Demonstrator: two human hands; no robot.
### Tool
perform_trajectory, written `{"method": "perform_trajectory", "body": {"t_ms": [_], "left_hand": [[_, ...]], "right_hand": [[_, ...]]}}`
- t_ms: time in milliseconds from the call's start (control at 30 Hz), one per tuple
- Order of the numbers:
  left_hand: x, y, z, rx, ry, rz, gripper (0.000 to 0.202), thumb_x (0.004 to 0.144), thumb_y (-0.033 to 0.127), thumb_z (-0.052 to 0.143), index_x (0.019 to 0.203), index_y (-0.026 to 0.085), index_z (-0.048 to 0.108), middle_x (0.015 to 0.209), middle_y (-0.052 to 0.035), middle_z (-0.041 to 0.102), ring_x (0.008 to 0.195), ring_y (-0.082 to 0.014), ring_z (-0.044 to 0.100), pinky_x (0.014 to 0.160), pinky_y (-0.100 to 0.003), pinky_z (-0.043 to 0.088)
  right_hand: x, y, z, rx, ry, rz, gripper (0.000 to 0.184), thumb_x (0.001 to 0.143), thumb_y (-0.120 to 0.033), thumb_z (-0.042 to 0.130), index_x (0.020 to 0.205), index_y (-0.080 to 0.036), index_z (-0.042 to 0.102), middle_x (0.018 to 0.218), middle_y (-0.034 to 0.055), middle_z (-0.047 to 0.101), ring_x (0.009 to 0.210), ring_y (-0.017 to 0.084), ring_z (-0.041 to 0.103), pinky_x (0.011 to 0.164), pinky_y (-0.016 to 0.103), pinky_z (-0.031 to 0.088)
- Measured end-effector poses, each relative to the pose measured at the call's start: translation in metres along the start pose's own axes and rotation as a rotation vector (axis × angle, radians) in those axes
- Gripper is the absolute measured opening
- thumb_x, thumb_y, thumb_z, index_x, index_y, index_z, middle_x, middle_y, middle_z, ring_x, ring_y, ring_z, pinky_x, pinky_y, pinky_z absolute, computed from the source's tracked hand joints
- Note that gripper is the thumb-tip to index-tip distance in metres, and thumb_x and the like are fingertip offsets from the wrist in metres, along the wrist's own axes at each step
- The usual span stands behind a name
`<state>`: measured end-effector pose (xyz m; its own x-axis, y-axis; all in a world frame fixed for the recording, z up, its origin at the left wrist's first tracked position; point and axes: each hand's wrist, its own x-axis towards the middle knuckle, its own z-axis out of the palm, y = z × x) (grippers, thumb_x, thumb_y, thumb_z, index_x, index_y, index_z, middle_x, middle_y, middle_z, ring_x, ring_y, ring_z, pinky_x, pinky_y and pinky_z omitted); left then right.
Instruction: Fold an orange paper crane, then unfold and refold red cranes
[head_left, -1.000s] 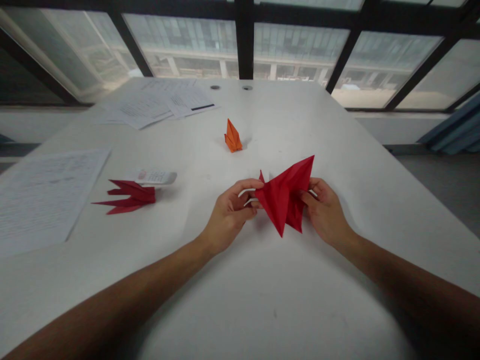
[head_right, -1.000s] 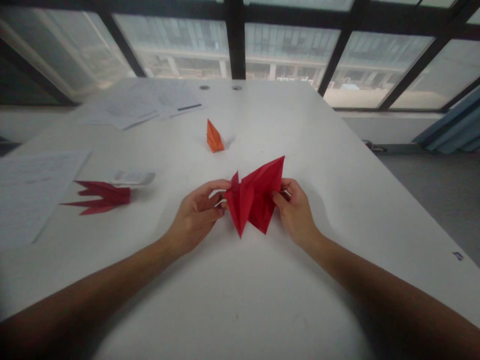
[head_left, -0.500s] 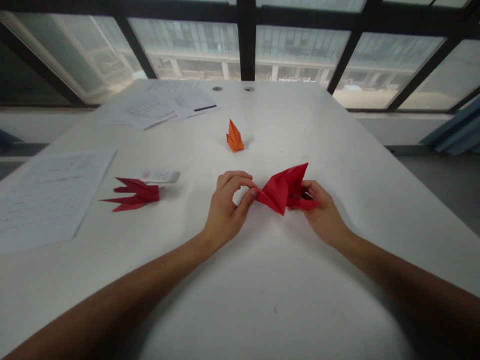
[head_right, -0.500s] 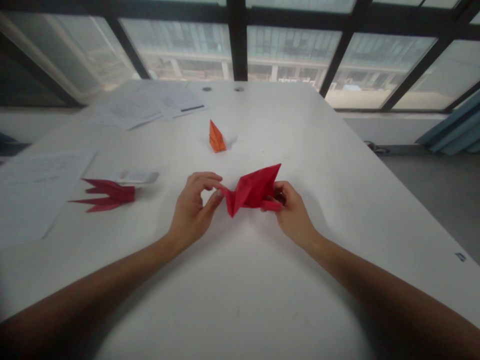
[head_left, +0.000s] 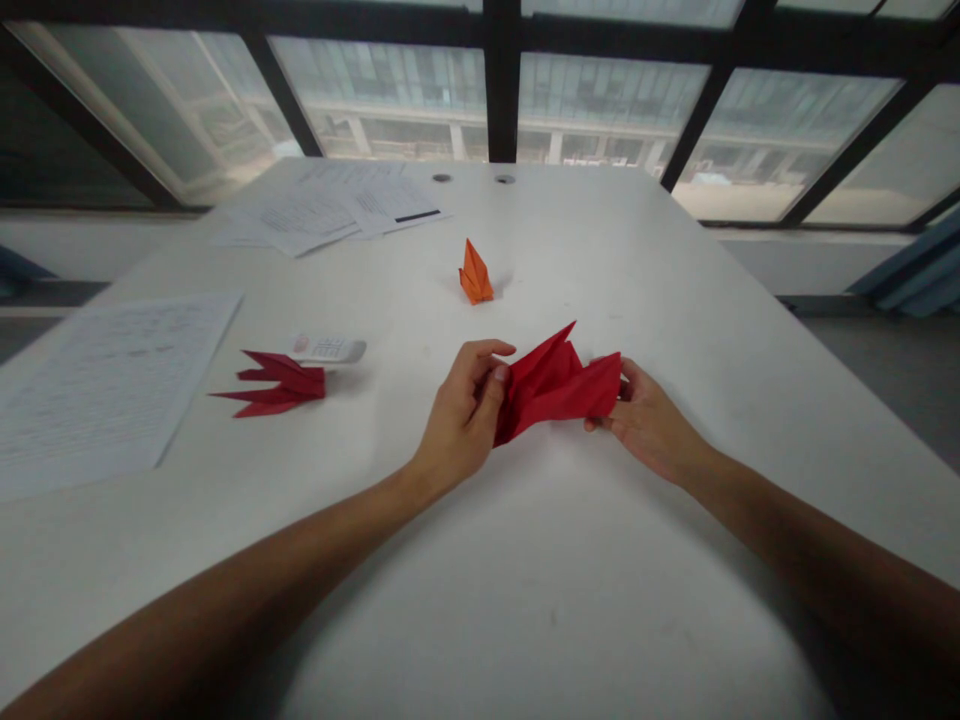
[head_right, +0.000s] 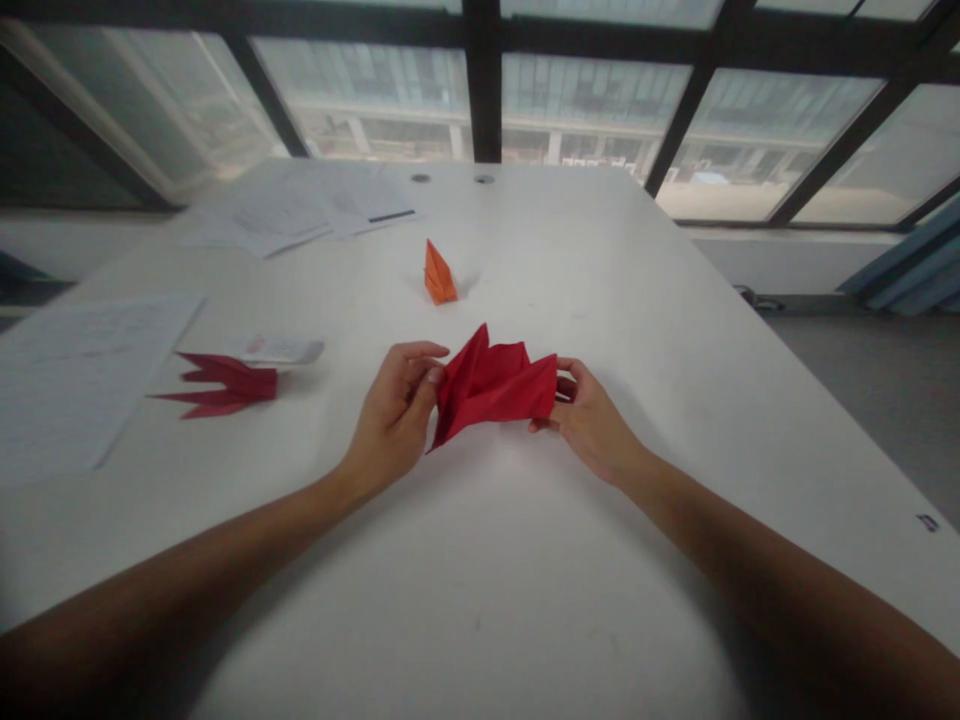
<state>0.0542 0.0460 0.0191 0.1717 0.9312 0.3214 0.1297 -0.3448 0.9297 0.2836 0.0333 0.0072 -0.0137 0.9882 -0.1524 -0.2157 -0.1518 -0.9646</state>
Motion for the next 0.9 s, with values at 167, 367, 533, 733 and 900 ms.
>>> {"method": "perform_trajectory", "body": {"t_ms": [167, 367, 533, 733, 900], "left_hand": [[0.002, 0.001, -0.003, 0.102, -0.039, 0.076, 0.023, 0.094, 0.011, 0.048, 0.104, 0.024, 0.064, 0.106, -0.0036, 0.064, 0.086, -0.0165, 0.06, 0.08, -0.03, 0.048], [0.004, 0.002, -0.002, 0.211, -0.081, 0.035, 0.006, 0.091, 0.021, 0.063, 0.089, 0.02, 0.068, 0.11, -0.0061, 0.062, 0.086, -0.0166, 0.059, 0.073, -0.028, 0.048], [0.004, 0.005, -0.001, 0.218, -0.051, -0.064, 0.022, 0.091, 0.037, 0.07, 0.082, 0.018, 0.063, 0.101, -0.0029, 0.059, 0.072, -0.0112, 0.056, 0.065, -0.026, 0.046], [0.005, 0.016, -0.003, 0.301, -0.062, -0.009, 0.032, 0.085, 0.039, 0.076, 0.073, 0.018, 0.055, 0.087, 0.0006, 0.054, 0.067, -0.0105, 0.052, 0.061, -0.026, 0.045], [0.006, 0.018, -0.004, 0.323, -0.109, 0.1, 0.019, 0.088, 0.025, 0.071, 0.077, 0.018, 0.057, 0.092, -0.0005, 0.056, 0.072, -0.0112, 0.057, 0.065, -0.026, 0.051]], "right_hand": [[0.0, 0.001, -0.001, 0.02, -0.025, 0.001, 0.039, 0.067, -0.022, 0.086, 0.095, -0.026, 0.06, 0.091, -0.0013, 0.067, 0.075, 0.015, 0.062, 0.058, 0.028, 0.055], [0.001, 0.004, -0.004, -0.088, -0.122, -0.018, 0.021, 0.077, -0.022, 0.078, 0.097, -0.021, 0.071, 0.101, 0.0049, 0.072, 0.078, 0.016, 0.063, 0.064, 0.03, 0.056], [-0.002, 0.007, -0.005, -0.224, -0.145, -0.101, 0.022, 0.078, -0.02, 0.076, 0.099, -0.02, 0.071, 0.091, 0.0029, 0.073, 0.07, 0.015, 0.063, 0.067, 0.031, 0.055], [-0.019, -0.006, 0.005, -0.448, -0.215, -0.315, 0.019, 0.081, -0.008, 0.064, 0.09, -0.021, 0.074, 0.099, 0.0046, 0.068, 0.078, 0.016, 0.064, 0.069, 0.032, 0.055], [-0.026, -0.014, 0.01, -0.527, -0.217, -0.367, 0.023, 0.08, -0.005, 0.062, 0.086, -0.023, 0.075, 0.103, 0.0053, 0.066, 0.088, 0.019, 0.066, 0.072, 0.033, 0.056]]}}
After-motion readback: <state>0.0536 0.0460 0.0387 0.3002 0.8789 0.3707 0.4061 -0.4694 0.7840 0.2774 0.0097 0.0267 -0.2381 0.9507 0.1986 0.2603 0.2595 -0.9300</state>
